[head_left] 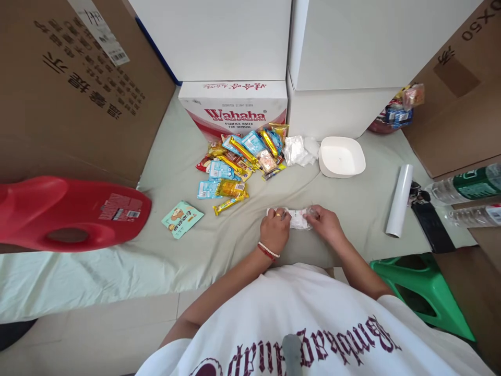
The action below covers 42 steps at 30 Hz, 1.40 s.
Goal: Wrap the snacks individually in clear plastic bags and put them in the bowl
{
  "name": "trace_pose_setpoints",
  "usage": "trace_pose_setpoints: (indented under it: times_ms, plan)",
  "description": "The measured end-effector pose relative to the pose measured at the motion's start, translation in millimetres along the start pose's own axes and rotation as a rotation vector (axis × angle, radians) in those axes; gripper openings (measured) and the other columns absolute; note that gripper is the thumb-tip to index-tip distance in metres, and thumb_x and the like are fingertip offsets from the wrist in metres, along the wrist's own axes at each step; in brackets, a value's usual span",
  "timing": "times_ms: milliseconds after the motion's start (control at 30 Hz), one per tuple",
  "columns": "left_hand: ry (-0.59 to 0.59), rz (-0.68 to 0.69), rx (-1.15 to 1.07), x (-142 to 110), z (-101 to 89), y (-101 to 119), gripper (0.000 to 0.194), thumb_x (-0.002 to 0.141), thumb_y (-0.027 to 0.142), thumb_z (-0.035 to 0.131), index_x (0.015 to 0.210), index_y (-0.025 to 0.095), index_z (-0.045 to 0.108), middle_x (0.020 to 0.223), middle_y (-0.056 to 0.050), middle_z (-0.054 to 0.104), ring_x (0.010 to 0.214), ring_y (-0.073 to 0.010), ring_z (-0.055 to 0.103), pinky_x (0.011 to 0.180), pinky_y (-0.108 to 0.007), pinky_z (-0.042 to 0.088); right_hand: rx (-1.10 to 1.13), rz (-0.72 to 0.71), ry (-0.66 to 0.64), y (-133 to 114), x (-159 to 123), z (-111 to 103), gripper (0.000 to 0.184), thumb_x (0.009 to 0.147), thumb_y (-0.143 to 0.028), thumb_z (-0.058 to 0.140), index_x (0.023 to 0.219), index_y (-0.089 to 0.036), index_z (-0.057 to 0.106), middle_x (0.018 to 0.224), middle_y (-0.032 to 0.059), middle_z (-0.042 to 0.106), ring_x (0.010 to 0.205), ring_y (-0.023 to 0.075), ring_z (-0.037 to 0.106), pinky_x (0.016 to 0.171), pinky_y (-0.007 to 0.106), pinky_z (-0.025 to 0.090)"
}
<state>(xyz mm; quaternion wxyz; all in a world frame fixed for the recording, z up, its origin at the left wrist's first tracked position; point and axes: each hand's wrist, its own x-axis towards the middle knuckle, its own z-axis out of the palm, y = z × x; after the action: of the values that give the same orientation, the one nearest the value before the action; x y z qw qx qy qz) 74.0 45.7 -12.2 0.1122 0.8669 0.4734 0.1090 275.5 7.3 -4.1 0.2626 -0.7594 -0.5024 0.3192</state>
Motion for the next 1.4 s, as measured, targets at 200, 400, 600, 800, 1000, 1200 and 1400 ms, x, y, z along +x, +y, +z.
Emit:
trace_pose_setpoints:
  times_ms: [200, 400, 600, 800, 1000, 1200, 1400]
  plan:
    - [0.026, -0.026, 0.013, 0, -0.5, 1, 0.025, 0.1, 0.024, 0.049, 0.108, 0.025, 0.072, 0.117, -0.011, 0.071, 0.1, -0.0291, 0.058, 0.073, -0.042, 0.045, 0.116, -0.042, 0.098, 14, -16, -6, 0.039, 0.09, -0.056, 0.057, 0.091, -0.02, 0.071, 0.091, 0.0071, 0.066, 0.076, 0.0202, 0.059, 0.073, 0.033, 0.048]
    - [0.078, 0.078, -0.045, -3, 4.6, 0, 0.03, 0.101, 0.019, 0.044, 0.116, 0.024, 0.07, 0.134, -0.011, 0.067, 0.131, -0.0288, 0.054, 0.101, -0.05, 0.039, 0.048, 0.039, 0.06, 5, -19, -1, 0.05, 0.085, -0.055, 0.067, 0.121, -0.02, 0.067, 0.097, 0.0079, 0.07, 0.078, 0.0218, 0.063, 0.075, 0.034, 0.051]
    - [0.058, 0.16, -0.024, -6, 7.8, 3, 0.032, 0.101, 0.018, 0.044, 0.12, 0.024, 0.069, 0.133, -0.011, 0.069, 0.131, -0.0292, 0.056, 0.102, -0.051, 0.039, -0.083, -0.17, 0.126, -36, -11, 6, 0.021, 0.095, -0.034, 0.054, 0.09, -0.022, 0.07, 0.087, 0.0047, 0.071, 0.079, 0.0201, 0.063, 0.075, 0.03, 0.045]
    - [0.078, 0.219, -0.176, -5, 13.6, -13, 0.036, 0.091, 0.008, 0.051, 0.122, 0.014, 0.069, 0.121, -0.015, 0.073, 0.112, -0.0264, 0.066, 0.096, -0.043, 0.051, -0.449, -0.259, -0.017, -72, 4, 37, 0.023, 0.099, -0.02, 0.047, 0.089, -0.018, 0.067, 0.091, 0.0072, 0.065, 0.076, 0.0182, 0.056, 0.068, 0.028, 0.036]
    - [0.12, 0.281, -0.358, -26, -2.2, -55, 0.049, 0.086, 0.014, 0.056, 0.134, 0.023, 0.063, 0.14, -0.009, 0.065, 0.139, -0.0275, 0.05, 0.121, -0.054, 0.03, -0.45, -0.455, -0.046, -47, -5, 62, 0.028, 0.1, -0.014, 0.039, 0.107, -0.016, 0.066, 0.101, 0.01, 0.06, 0.09, 0.0219, 0.052, 0.08, 0.031, 0.043]
    - [-0.017, 0.268, -0.355, -26, -5.0, -62, 0.05, 0.087, 0.014, 0.056, 0.134, 0.028, 0.062, 0.141, -0.008, 0.065, 0.141, -0.0279, 0.049, 0.122, -0.058, 0.021, -0.51, -0.631, -0.051, -40, -24, 60, 0.051, 0.096, -0.016, 0.046, 0.146, -0.009, 0.046, 0.125, 0.0198, 0.054, 0.114, 0.0317, 0.049, 0.104, 0.051, 0.044]
    - [0.035, 0.175, -0.833, -22, 4.8, -63, 0.062, 0.069, 0.006, 0.056, 0.128, 0.023, 0.059, 0.139, -0.012, 0.064, 0.137, -0.028, 0.054, 0.121, -0.055, 0.03, -0.656, -0.609, -0.111, -49, -31, 59, 0.075, 0.089, -0.041, 0.071, 0.15, -0.008, 0.043, 0.139, 0.0247, 0.05, 0.124, 0.0394, 0.047, 0.106, 0.055, 0.044]
